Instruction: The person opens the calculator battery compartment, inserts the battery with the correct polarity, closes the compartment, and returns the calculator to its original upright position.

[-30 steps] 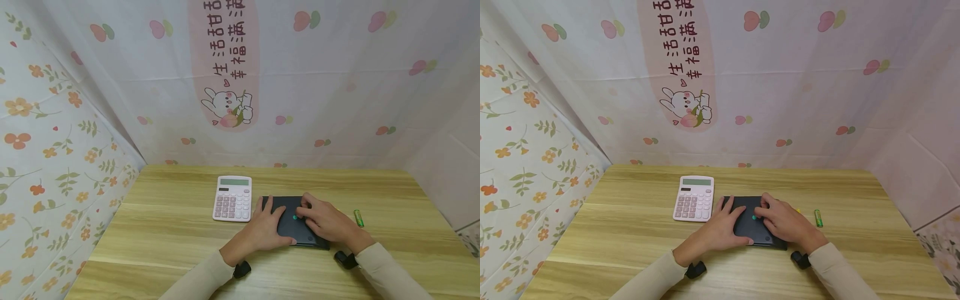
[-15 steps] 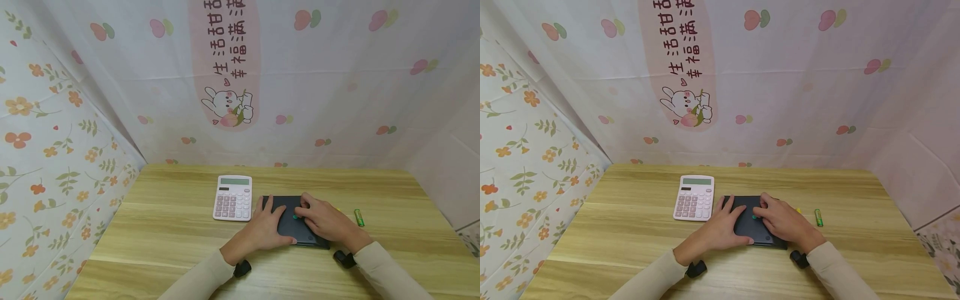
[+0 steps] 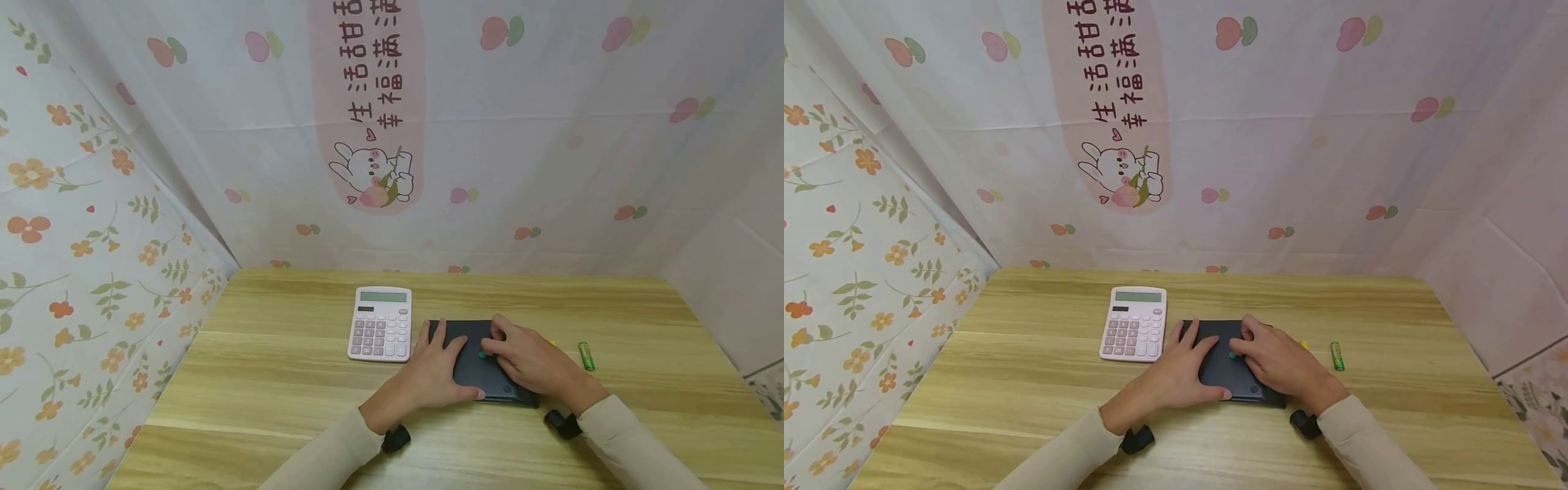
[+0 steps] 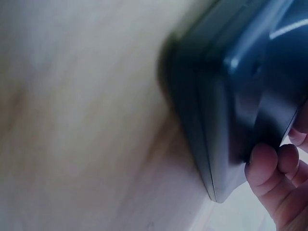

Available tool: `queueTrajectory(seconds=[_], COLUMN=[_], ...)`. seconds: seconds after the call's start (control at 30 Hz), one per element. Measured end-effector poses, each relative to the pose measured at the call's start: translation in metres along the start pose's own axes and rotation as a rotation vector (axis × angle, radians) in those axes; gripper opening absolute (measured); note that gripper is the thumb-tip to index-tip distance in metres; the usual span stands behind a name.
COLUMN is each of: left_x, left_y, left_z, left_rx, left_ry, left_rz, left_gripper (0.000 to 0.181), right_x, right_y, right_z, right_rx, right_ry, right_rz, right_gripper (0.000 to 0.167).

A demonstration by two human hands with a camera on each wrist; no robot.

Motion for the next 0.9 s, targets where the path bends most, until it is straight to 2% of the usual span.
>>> queueTrajectory(seconds=[0.4, 0.9], left_x=[0.001, 0.001], left_y=[0.000, 0.001], left_z=[0.000, -0.001], left_rx=[0.010, 0.008], left_ry=[0.001, 0.009], left_rz=[0.003, -0.006], left_gripper=[0.095, 0.095], right_x=[0.005, 0.012], right_y=[-0.003, -0.003], right_z=[-0.003, -0.007], right_rx=[-0.068, -0.124], right_ry=[0.014, -0.029], right_rz=[0.048, 0.147], right_gripper=[0.030, 0.022])
Point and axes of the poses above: each hand's wrist, its own z-axis towards the middle knuckle, its own x-axis out of the back of the hand, y = z × x, the point moved 3 cm from there along z, towards the middle knuckle, and after that the axes turned 4 degrees about x, right-handed, at the moved point
